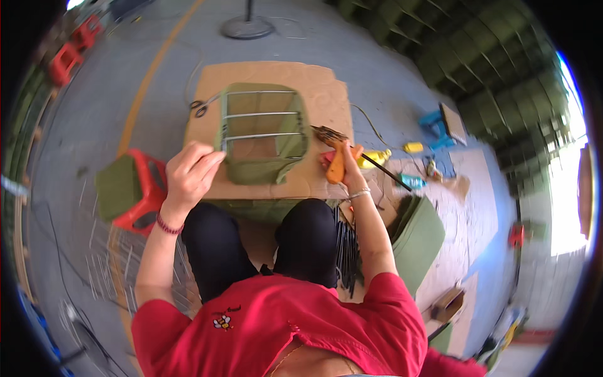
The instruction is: Using a hot glue gun to attach green fabric covers to a wire frame box.
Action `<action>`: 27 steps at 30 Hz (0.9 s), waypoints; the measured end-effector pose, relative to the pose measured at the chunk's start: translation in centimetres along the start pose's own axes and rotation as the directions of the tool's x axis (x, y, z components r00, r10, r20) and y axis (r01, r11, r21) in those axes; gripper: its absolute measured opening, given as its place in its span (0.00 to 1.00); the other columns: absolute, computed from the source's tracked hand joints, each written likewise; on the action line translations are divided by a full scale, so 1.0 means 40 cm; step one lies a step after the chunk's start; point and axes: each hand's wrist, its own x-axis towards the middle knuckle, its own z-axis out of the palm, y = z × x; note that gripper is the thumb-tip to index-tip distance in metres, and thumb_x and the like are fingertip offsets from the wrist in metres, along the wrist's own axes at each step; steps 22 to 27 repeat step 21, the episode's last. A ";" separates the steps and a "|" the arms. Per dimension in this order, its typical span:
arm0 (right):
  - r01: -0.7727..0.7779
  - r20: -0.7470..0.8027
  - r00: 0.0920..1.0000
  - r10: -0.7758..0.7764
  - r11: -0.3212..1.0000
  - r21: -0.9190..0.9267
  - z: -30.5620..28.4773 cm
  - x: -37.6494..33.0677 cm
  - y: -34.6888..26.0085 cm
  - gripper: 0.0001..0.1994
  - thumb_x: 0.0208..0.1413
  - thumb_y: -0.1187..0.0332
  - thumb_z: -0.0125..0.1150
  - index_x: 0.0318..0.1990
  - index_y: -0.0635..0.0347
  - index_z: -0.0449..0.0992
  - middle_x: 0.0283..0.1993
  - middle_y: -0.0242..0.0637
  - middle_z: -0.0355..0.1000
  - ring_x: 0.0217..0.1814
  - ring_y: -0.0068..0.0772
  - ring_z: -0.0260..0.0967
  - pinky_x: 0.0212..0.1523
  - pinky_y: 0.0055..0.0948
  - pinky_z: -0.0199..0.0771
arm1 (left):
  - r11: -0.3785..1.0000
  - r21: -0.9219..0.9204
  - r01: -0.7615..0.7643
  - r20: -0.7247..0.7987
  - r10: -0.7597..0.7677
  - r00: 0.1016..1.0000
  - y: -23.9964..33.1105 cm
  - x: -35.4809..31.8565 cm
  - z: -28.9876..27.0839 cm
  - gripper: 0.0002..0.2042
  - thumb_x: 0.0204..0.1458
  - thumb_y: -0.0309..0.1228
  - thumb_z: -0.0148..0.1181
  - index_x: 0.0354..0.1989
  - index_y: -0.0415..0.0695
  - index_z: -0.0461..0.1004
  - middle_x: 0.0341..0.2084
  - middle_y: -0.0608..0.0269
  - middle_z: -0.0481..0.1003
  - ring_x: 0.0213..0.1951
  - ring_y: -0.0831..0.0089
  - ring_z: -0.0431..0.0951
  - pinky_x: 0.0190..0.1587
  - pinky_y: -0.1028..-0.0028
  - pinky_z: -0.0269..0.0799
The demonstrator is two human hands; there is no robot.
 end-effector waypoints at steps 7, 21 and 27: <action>0.026 -0.121 0.966 -0.227 0.554 -0.832 0.056 -0.063 0.024 0.34 0.61 0.37 0.43 0.48 0.64 0.74 0.43 0.44 0.75 0.44 0.32 0.75 0.42 0.36 0.77 | 0.948 0.293 -0.124 -0.136 0.170 0.976 0.052 -0.056 -0.002 0.07 0.46 0.19 0.68 0.33 0.35 0.78 0.28 0.57 0.75 0.31 0.59 0.76 0.34 0.64 0.76; 0.544 -0.066 0.770 -0.634 0.708 -0.450 -0.266 -0.340 -0.349 0.14 0.62 0.60 0.55 0.35 0.63 0.79 0.28 0.38 0.79 0.30 0.29 0.78 0.32 0.23 0.77 | 0.945 -0.002 -0.328 0.169 0.324 0.931 0.184 -0.086 0.109 0.15 0.44 0.18 0.68 0.42 0.41 0.75 0.33 0.62 0.73 0.29 0.67 0.76 0.30 0.71 0.74; 0.544 -0.066 0.770 -0.634 0.708 -0.450 -0.266 -0.340 -0.349 0.14 0.62 0.60 0.55 0.35 0.63 0.79 0.28 0.38 0.79 0.30 0.29 0.78 0.32 0.23 0.77 | 0.945 -0.002 -0.328 0.169 0.324 0.931 0.184 -0.086 0.109 0.15 0.44 0.18 0.68 0.42 0.41 0.75 0.33 0.62 0.73 0.29 0.67 0.76 0.30 0.71 0.74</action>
